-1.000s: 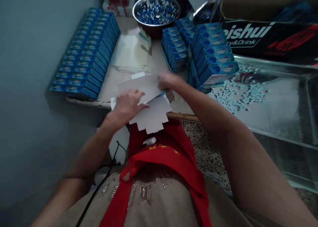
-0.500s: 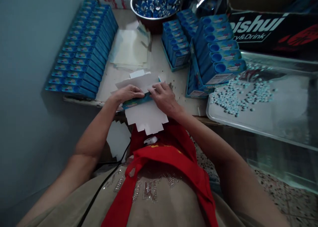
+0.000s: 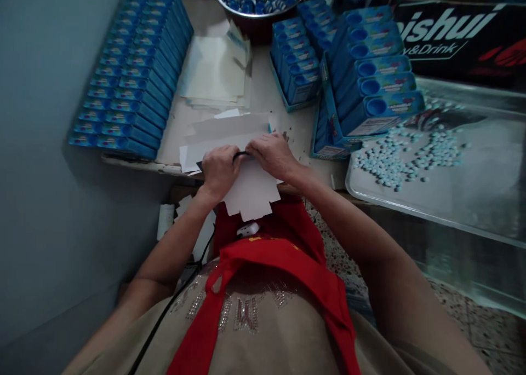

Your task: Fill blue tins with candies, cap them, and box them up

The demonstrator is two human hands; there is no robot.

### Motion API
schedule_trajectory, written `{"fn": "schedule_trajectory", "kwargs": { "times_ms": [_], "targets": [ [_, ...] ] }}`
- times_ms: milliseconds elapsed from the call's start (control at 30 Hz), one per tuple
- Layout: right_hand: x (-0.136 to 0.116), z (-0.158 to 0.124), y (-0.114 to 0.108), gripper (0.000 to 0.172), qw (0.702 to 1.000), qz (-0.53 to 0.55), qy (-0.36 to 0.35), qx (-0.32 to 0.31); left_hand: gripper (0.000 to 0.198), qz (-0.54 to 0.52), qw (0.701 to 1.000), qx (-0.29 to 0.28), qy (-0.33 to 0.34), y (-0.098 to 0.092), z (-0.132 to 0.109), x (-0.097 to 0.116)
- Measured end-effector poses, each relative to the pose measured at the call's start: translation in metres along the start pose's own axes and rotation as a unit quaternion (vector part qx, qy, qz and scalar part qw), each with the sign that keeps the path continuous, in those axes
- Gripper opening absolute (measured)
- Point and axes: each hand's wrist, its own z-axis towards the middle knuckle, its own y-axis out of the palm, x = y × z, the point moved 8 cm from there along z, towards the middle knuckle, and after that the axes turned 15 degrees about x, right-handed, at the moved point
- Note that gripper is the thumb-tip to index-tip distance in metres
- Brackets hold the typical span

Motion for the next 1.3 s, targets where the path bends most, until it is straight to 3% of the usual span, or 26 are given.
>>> {"fn": "schedule_trajectory", "kwargs": {
  "times_ms": [67, 167, 233, 267, 333, 400, 467, 533, 667, 767, 867, 967, 1100, 1200, 1300],
  "targets": [
    [0.006, 0.003, 0.000, 0.027, 0.999, 0.034, 0.040, 0.011, 0.024, -0.028, 0.999, -0.025, -0.004, 0.010, 0.009, -0.008],
    [0.013, 0.007, 0.005, 0.029, 0.997, 0.026, 0.077, 0.011, 0.043, -0.114, 0.981, -0.153, -0.038, 0.035, 0.029, -0.025],
    [0.011, 0.008, 0.007, 0.029, 0.998, -0.036, 0.052, 0.020, 0.049, -0.153, 0.960, -0.224, -0.061, 0.049, 0.038, -0.032],
    [0.008, 0.007, 0.008, 0.028, 0.997, -0.068, 0.025, 0.025, 0.047, -0.159, 0.957, -0.233, -0.069, 0.052, 0.041, -0.034],
    [0.000, 0.001, 0.012, 0.029, 0.994, -0.105, -0.033, 0.022, 0.033, -0.147, 0.968, -0.190, -0.065, 0.048, 0.045, -0.036],
    [-0.003, -0.011, 0.019, 0.030, 0.992, -0.112, -0.063, 0.005, 0.025, -0.113, 0.989, -0.090, -0.038, 0.030, 0.040, -0.036],
    [0.000, -0.021, 0.026, 0.029, 0.993, -0.104, -0.063, -0.007, 0.025, -0.057, 0.998, 0.000, 0.009, 0.009, 0.023, -0.033],
    [0.004, -0.028, 0.031, 0.027, 0.995, -0.087, -0.049, -0.005, 0.020, 0.011, 0.998, 0.024, 0.056, -0.002, 0.000, -0.030],
    [0.006, -0.030, 0.036, 0.028, 0.997, -0.081, -0.017, 0.002, 0.023, 0.109, 0.990, -0.017, 0.085, 0.001, -0.026, -0.034],
    [0.002, -0.026, 0.036, 0.025, 0.992, -0.121, -0.024, 0.004, 0.026, 0.151, 0.983, -0.040, 0.091, 0.011, -0.019, -0.037],
    [-0.001, -0.019, 0.037, 0.033, 0.985, -0.170, -0.036, -0.002, 0.026, 0.162, 0.976, -0.071, 0.124, 0.019, -0.007, -0.035],
    [0.000, -0.010, 0.042, 0.047, 0.977, -0.206, -0.035, -0.040, 0.028, 0.165, 0.969, -0.092, 0.159, 0.023, -0.002, -0.035],
    [0.000, -0.003, 0.044, 0.043, 0.973, -0.210, -0.031, -0.094, 0.027, 0.166, 0.967, -0.095, 0.168, 0.020, 0.000, -0.042],
    [0.000, 0.000, 0.032, 0.033, 0.976, -0.170, -0.035, -0.130, 0.011, 0.127, 0.962, -0.129, 0.205, 0.014, 0.004, -0.046],
    [-0.009, 0.003, -0.001, 0.032, 0.982, -0.049, -0.090, -0.156, 0.026, 0.059, 0.945, -0.190, 0.259, -0.001, 0.019, -0.046]
  ]
}}
